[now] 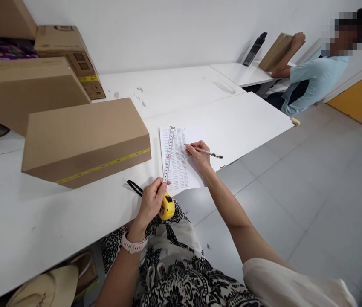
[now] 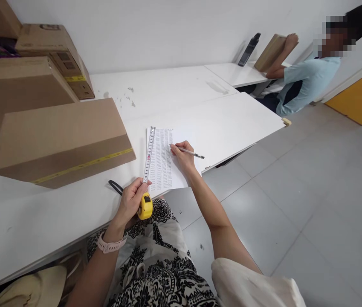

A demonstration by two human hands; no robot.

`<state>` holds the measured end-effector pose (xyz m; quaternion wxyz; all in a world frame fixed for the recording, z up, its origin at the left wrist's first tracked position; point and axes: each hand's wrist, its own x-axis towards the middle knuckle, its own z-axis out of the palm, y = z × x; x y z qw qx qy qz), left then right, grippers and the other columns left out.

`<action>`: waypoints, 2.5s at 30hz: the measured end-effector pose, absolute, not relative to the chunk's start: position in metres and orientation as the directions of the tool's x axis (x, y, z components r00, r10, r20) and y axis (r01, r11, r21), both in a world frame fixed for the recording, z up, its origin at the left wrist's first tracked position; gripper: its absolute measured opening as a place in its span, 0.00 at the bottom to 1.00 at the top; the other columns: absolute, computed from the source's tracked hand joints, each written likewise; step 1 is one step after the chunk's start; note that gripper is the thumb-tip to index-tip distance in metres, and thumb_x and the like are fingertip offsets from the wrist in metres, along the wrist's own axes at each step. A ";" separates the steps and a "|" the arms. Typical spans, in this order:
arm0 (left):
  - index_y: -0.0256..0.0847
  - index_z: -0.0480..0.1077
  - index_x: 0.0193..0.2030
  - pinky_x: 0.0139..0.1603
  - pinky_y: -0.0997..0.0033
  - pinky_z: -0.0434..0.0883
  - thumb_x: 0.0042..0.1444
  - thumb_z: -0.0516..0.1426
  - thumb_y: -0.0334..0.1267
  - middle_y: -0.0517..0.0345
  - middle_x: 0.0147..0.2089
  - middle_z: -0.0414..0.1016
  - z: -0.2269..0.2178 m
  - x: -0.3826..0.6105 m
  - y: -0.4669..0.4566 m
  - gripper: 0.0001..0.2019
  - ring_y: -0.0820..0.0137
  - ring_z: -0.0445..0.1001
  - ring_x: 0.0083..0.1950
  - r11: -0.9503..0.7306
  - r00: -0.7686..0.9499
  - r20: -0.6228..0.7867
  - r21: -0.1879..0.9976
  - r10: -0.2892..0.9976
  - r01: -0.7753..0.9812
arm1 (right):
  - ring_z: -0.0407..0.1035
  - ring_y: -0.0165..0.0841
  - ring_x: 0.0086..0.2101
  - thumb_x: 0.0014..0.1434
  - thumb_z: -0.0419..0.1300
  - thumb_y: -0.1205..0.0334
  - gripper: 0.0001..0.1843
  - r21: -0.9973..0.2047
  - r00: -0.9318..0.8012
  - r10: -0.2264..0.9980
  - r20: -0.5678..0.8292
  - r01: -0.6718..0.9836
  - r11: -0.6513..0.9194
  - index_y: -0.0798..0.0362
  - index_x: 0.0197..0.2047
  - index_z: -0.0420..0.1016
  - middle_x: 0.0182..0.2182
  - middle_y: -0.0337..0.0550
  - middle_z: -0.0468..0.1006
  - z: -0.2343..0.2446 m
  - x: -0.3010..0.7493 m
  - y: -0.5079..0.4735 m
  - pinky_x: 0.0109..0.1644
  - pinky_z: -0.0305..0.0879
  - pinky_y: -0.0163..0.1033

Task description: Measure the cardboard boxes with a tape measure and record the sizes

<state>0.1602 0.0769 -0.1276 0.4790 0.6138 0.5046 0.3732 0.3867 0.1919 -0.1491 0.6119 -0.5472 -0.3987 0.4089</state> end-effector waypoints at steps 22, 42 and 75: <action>0.43 0.74 0.39 0.26 0.70 0.61 0.67 0.53 0.42 0.60 0.28 0.71 -0.130 0.161 0.077 0.11 0.74 0.63 0.26 -0.062 0.207 0.009 0.967 0.978 0.248 | 0.58 0.31 0.30 0.60 0.61 0.58 0.15 -0.926 0.367 0.899 0.240 0.366 0.098 0.48 0.30 0.56 0.25 0.34 0.54 -0.156 0.392 0.194 0.34 0.55 0.39; 0.43 0.75 0.39 0.25 0.70 0.61 0.66 0.53 0.43 0.59 0.28 0.72 -0.131 0.161 0.076 0.11 0.73 0.63 0.25 -0.060 0.197 0.009 0.965 0.980 0.257 | 0.52 0.30 0.26 0.59 0.60 0.59 0.16 -0.911 0.340 0.910 0.237 0.402 0.087 0.48 0.29 0.54 0.22 0.33 0.51 -0.159 0.391 0.196 0.31 0.50 0.38; 0.43 0.74 0.39 0.26 0.70 0.60 0.67 0.53 0.42 0.60 0.28 0.72 -0.132 0.160 0.077 0.11 0.74 0.62 0.25 -0.072 0.205 0.016 0.960 0.979 0.269 | 0.55 0.30 0.28 0.55 0.58 0.69 0.14 -0.900 0.352 0.906 0.235 0.432 0.066 0.48 0.27 0.53 0.23 0.33 0.53 -0.153 0.389 0.194 0.34 0.51 0.39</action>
